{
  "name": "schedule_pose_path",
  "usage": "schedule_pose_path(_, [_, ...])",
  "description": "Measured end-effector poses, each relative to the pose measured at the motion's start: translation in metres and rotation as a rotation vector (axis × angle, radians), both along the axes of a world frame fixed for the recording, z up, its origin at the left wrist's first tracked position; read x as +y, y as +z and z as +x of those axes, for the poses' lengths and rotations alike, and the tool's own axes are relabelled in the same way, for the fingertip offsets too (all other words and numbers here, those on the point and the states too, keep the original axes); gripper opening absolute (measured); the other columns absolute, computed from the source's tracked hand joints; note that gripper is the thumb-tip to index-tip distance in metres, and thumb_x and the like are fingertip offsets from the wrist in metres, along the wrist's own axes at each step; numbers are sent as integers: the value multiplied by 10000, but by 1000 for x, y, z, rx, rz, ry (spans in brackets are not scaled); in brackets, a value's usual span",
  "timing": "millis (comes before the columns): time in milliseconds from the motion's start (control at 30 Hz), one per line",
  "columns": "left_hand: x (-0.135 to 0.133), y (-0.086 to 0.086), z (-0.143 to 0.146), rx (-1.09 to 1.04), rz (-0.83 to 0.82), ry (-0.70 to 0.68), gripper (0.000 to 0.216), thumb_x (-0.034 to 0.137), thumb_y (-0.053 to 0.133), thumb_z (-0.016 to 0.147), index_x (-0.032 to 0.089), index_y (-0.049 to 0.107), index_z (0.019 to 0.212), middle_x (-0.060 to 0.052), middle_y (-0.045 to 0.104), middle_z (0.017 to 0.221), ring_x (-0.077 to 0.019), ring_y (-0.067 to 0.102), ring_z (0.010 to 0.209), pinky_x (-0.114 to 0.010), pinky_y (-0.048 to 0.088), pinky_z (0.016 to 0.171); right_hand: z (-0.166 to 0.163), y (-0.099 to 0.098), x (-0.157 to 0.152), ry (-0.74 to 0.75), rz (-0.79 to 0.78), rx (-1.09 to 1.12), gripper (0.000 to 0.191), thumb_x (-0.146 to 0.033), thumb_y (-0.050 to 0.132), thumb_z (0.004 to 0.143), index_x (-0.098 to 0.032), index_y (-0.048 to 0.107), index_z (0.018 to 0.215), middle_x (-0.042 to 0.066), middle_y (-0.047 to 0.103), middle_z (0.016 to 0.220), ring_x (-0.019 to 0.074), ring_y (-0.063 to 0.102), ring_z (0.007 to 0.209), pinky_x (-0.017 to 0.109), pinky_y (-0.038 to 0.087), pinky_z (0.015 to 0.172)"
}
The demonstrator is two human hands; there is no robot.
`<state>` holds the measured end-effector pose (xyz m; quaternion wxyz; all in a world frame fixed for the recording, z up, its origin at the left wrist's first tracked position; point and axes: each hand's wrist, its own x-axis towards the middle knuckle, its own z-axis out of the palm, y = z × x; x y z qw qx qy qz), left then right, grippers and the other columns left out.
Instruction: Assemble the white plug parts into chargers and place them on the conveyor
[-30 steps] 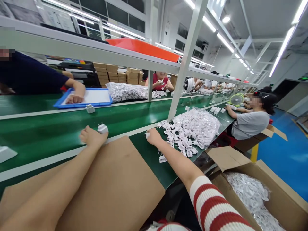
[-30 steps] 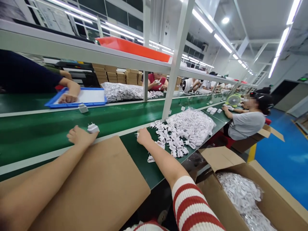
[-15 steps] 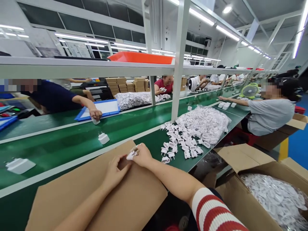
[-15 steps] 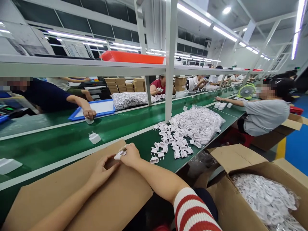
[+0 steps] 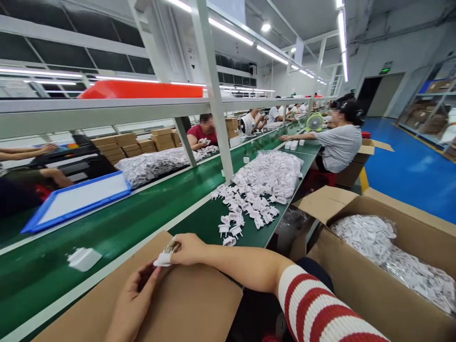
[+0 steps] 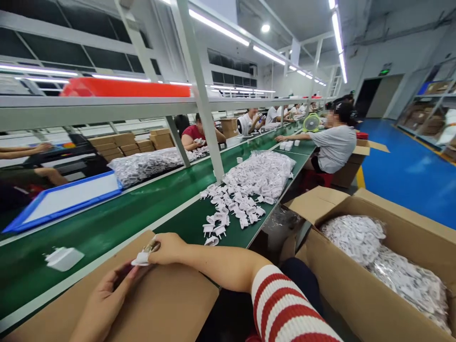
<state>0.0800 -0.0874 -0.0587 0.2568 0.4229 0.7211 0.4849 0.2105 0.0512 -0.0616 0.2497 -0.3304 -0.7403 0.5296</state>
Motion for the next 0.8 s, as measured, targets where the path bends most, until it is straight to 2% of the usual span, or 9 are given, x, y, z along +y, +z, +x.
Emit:
schedule_pose_path(100, [0,0,-4,-69,-25,20,817,829,746,624,195,691,1137,-143,744,1253,-420,631,1270,-561,461,1151,1,2,0,22,-15,28,383,-140,867,647,-206,733,999,-30,728,890,111,644,736,166,478,622])
schedule_pose_path(233, [2,-8,-13,-132,-12,-16,723,802,769,641,239,717,1090,-84,738,1263,-388,594,1330,-546,352,1242,0,1,-1,109,-75,121,463,-99,804,719,-231,754,1160,-37,722,896,83,609,687,151,478,619])
schedule_pose_path(400, [3,-13,-17,-225,27,-3,631,735,813,637,251,733,1033,-45,760,1165,-358,606,1310,-492,384,1226,2,2,-4,179,-86,89,301,-99,762,780,-213,798,1057,-47,692,788,75,572,625,154,453,590])
schedule_pose_path(600, [7,-8,-15,-365,81,18,627,703,865,554,244,719,956,-47,767,1104,-346,631,1245,-472,387,1212,7,7,-7,174,-9,72,433,-75,815,688,-213,772,1097,-29,724,812,128,665,725,198,508,673])
schedule_pose_path(700, [8,-11,-17,-319,96,28,620,709,834,579,240,713,966,-55,766,1091,-335,653,1186,-463,439,1157,7,6,-8,187,53,71,441,-68,820,681,-208,764,1096,-21,734,841,133,673,759,206,510,712])
schedule_pose_path(800, [8,-15,-19,-126,114,14,597,734,734,675,228,712,991,-76,765,1077,-335,683,1108,-469,514,1039,9,7,-8,197,121,30,391,-67,802,696,-206,760,1060,-43,701,786,120,629,713,193,481,670])
